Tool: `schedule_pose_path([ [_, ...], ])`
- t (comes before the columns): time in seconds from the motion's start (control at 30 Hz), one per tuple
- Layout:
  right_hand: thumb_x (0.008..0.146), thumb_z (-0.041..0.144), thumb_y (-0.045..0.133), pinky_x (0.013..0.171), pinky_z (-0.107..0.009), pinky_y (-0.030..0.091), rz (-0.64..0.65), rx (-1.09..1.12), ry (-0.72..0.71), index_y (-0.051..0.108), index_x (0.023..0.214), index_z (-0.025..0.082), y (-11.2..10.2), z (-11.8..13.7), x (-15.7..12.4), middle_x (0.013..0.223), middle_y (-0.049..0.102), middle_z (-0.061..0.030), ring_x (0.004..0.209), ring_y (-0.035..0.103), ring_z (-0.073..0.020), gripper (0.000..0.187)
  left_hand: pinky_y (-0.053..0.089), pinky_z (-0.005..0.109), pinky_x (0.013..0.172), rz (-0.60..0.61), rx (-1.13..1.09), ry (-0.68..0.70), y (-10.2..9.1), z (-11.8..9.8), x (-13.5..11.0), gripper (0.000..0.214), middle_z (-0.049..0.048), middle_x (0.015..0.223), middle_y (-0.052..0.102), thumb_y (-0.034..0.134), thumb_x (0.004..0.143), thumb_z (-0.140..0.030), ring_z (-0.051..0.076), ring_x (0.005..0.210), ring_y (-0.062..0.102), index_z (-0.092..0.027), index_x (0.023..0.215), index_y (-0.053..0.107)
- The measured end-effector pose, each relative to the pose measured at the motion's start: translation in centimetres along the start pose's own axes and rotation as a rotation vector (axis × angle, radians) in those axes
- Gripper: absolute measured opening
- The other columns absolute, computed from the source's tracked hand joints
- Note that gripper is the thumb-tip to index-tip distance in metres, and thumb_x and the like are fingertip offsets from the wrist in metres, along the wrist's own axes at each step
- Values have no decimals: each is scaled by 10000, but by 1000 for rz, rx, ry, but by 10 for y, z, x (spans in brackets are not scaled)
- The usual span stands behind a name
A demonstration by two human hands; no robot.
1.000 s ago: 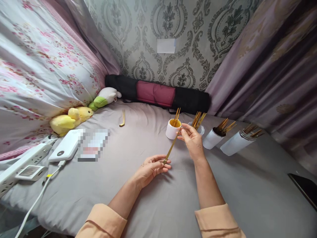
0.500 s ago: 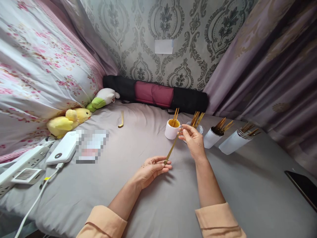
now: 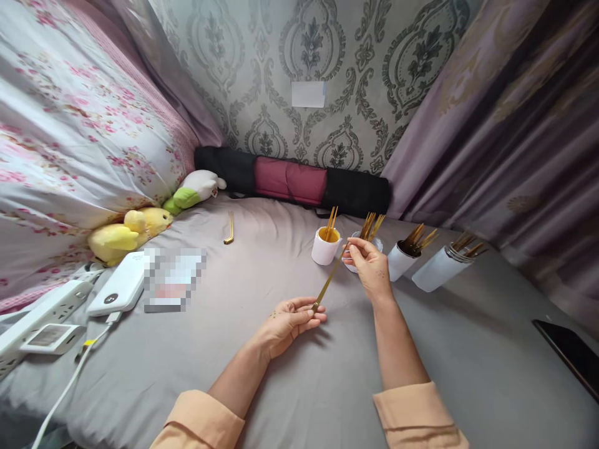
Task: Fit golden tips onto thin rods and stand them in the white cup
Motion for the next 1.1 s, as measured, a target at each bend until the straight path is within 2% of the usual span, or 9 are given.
schedule_pose_path([
  [0.27, 696, 429, 565, 550, -260, 503, -22, -4, 2, 583, 927, 183, 1, 2, 1, 790, 621, -35, 622, 583, -116, 338, 484, 264, 789, 16, 13, 8, -3, 3, 2, 376, 195, 1031, 598, 645, 689, -152, 203, 872, 613, -62, 1029, 511],
  [0.83, 661, 410, 597, 532, -236, 473, -42, -13, 15, 577, 849, 176, 2, 16, 9, 739, 618, -23, 574, 566, -101, 301, 494, 225, 661, 11, -10, 35, -2, 1, 4, 332, 147, 889, 632, 656, 681, -164, 133, 706, 616, -80, 979, 533],
  [1.1, 654, 392, 611, 531, -231, 467, -75, 10, 21, 577, 829, 172, 1, 21, 15, 715, 611, -13, 566, 560, -95, 283, 492, 221, 681, 14, -32, 30, -3, -1, 3, 311, 160, 953, 617, 651, 689, -182, 138, 752, 612, -74, 966, 558],
])
Point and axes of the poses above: each hand's wrist, its own x-axis towards the middle knuckle, its own y-axis out of the palm, z = x × y, the point moved 1 cm from there along x, towards the middle knuckle
